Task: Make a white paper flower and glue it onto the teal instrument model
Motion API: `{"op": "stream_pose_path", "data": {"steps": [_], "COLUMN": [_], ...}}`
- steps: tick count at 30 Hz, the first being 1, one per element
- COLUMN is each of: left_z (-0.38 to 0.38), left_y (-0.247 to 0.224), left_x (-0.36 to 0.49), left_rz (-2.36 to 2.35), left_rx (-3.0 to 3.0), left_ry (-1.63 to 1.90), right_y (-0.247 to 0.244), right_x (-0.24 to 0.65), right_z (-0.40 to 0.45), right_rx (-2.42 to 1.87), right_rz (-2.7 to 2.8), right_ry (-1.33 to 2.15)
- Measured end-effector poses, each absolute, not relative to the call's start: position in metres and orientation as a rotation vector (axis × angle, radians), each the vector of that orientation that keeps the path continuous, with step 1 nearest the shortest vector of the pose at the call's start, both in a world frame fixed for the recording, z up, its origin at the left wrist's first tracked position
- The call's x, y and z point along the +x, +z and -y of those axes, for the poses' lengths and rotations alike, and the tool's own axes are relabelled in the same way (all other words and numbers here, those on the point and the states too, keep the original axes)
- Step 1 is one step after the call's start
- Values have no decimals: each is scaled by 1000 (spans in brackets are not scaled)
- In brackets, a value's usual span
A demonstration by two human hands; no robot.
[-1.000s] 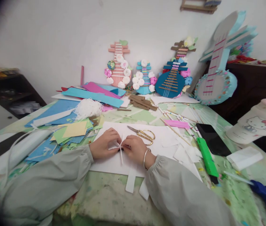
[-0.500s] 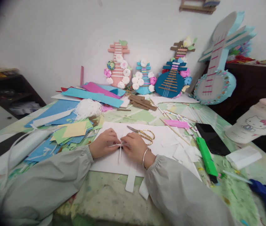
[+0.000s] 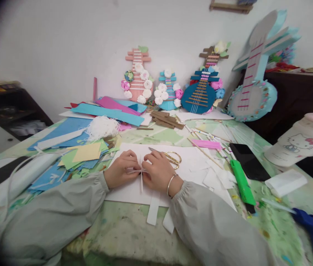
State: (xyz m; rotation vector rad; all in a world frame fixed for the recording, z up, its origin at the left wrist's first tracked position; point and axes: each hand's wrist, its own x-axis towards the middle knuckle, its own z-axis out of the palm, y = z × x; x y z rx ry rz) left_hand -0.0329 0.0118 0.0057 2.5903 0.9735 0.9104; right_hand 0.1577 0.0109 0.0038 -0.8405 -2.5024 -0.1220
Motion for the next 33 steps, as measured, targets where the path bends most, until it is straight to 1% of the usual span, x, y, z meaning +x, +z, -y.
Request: {"op": "stream_pose_path", "data": {"steps": [10, 14, 17, 21, 29, 33], "left_z": [-9, -12, -15, -18, -20, -18], "left_y": [3, 2, 0, -3, -3, -1], "left_x": [-29, -32, -35, -38, -40, -37], "left_rz": [-957, -960, -976, -953, -866, -913], "left_rx": [2581, 2573, 2567, 2546, 2534, 2528], "left_ry": [938, 932, 926, 891, 860, 869], "right_y": [11, 12, 12, 10, 6, 3], "right_x": [158, 162, 167, 170, 167, 163], "right_z": [-5, -7, -13, -18, -17, -15], "right_rx": [-815, -797, -860, -927, -841, -909], "right_rz": [2519, 2462, 2399, 2417, 2508, 2478], "right_ry": [5, 160, 288, 365, 396, 277]}}
